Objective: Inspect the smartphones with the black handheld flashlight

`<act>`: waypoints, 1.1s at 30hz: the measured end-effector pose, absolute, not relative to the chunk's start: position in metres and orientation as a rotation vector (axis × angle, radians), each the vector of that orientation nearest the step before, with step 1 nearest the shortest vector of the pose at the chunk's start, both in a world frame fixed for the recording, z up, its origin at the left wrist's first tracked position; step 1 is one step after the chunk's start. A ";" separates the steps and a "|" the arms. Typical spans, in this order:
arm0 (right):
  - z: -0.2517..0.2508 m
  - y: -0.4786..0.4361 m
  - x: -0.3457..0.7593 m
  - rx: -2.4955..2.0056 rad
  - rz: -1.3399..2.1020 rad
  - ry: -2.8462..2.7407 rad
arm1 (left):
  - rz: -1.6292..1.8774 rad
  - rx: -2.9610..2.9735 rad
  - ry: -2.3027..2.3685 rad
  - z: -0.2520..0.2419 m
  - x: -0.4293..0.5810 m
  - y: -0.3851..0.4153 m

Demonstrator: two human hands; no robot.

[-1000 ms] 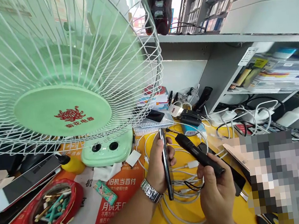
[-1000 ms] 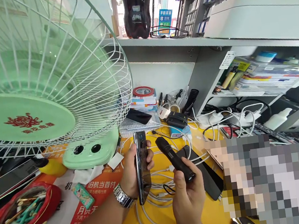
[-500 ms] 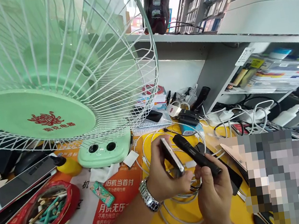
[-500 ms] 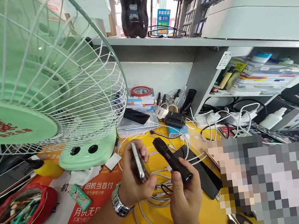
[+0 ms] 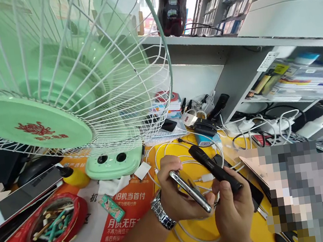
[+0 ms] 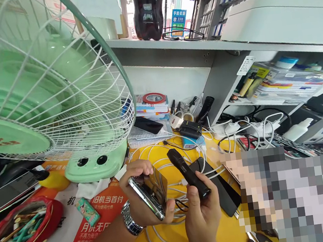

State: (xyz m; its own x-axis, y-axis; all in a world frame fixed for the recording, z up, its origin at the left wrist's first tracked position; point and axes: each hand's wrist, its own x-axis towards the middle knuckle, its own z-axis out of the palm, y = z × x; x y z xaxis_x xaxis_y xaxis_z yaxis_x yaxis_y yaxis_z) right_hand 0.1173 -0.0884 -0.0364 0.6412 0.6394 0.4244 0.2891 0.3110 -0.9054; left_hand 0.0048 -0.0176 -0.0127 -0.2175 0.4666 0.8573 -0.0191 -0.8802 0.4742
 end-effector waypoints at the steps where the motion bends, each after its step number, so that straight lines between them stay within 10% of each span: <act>1: -0.037 -0.088 0.117 -1.276 0.287 -0.899 | 2.177 1.776 0.521 -0.012 0.005 -0.016; 33: -0.036 -0.085 0.118 -1.214 0.379 -0.887 | 1.059 -0.204 0.404 0.018 -0.012 -0.001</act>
State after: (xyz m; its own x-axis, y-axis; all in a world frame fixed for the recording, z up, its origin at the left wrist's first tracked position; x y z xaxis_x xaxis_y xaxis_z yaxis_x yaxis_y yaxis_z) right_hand 0.1176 -0.0851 -0.0361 0.6211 0.6832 0.3839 0.1942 0.3404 -0.9200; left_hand -0.0118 -0.0008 0.0183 0.4255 0.8033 -0.4167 -0.8769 0.4798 0.0297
